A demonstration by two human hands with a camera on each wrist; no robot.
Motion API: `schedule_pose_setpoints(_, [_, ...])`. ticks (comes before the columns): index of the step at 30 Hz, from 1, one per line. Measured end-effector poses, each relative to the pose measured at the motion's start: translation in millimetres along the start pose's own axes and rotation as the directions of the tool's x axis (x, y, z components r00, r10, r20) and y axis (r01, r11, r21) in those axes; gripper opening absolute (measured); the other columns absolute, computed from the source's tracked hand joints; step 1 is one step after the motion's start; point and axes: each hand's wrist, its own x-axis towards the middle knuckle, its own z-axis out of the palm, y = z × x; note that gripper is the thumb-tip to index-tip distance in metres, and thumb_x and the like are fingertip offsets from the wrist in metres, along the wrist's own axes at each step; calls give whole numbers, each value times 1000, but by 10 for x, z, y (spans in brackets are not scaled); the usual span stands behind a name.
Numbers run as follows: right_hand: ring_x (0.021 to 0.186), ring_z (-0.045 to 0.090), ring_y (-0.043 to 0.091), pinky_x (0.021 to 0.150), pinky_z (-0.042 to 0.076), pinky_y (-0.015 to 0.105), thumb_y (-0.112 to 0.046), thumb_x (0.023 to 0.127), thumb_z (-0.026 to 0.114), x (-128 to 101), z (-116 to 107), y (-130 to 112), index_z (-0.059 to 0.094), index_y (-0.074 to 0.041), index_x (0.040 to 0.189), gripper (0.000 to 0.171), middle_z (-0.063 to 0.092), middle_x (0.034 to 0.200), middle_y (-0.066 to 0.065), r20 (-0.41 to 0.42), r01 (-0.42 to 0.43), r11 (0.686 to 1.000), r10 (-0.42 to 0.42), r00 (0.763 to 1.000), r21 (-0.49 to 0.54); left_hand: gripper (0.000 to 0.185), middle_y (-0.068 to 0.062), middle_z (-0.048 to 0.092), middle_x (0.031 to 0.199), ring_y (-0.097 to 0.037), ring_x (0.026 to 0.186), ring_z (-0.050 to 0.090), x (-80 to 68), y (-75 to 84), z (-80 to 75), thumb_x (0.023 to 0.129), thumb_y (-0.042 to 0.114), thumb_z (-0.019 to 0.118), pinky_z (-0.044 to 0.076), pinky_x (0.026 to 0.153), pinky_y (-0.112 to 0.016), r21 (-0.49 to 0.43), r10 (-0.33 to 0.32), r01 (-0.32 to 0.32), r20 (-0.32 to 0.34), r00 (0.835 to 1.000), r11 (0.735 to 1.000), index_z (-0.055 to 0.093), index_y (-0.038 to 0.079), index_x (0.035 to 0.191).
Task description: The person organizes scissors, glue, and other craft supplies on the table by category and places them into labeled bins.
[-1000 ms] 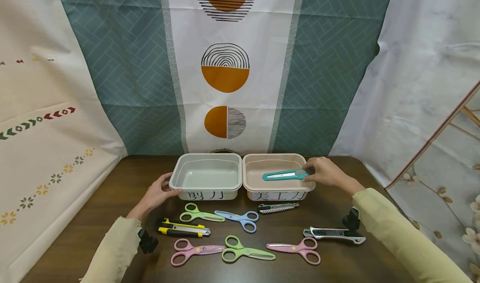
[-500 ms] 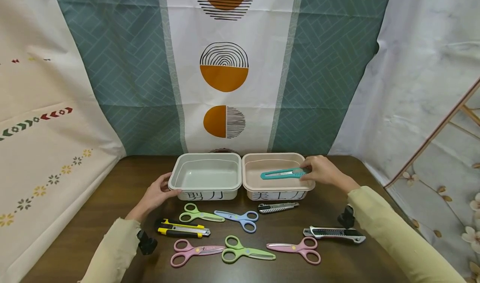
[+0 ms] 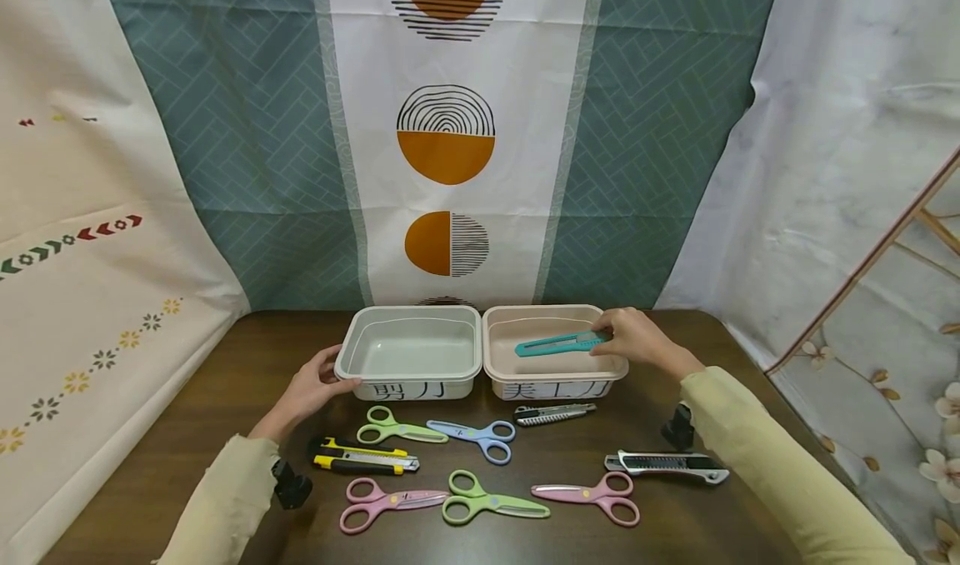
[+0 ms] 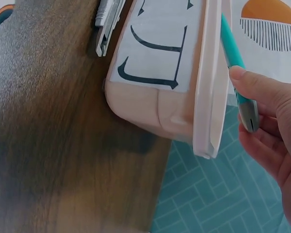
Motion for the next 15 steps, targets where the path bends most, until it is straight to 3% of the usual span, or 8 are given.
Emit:
schedule_pose_setpoints(7, [61, 54, 5, 54, 45, 23, -21, 65, 81, 50, 101, -12, 71, 0, 89, 34, 69, 81, 6, -3, -18, 999, 18, 1000, 27, 76, -30, 46, 126, -40, 112, 49, 21, -7, -2, 83, 23, 67, 37, 91, -55, 3, 21, -21, 2, 1000, 1000, 23, -4, 138])
schedule_pose_setpoints(15, [64, 59, 10, 57, 47, 27, -22, 63, 82, 101, 189, -40, 72, 0, 87, 34, 69, 82, 7, -16, -24, 1000, 25, 1000, 16, 76, -28, 48, 125, -39, 112, 50, 18, -22, 6, 81, 25, 68, 37, 91, -54, 32, 3, -3, -8, 1000, 999, 26, -3, 138])
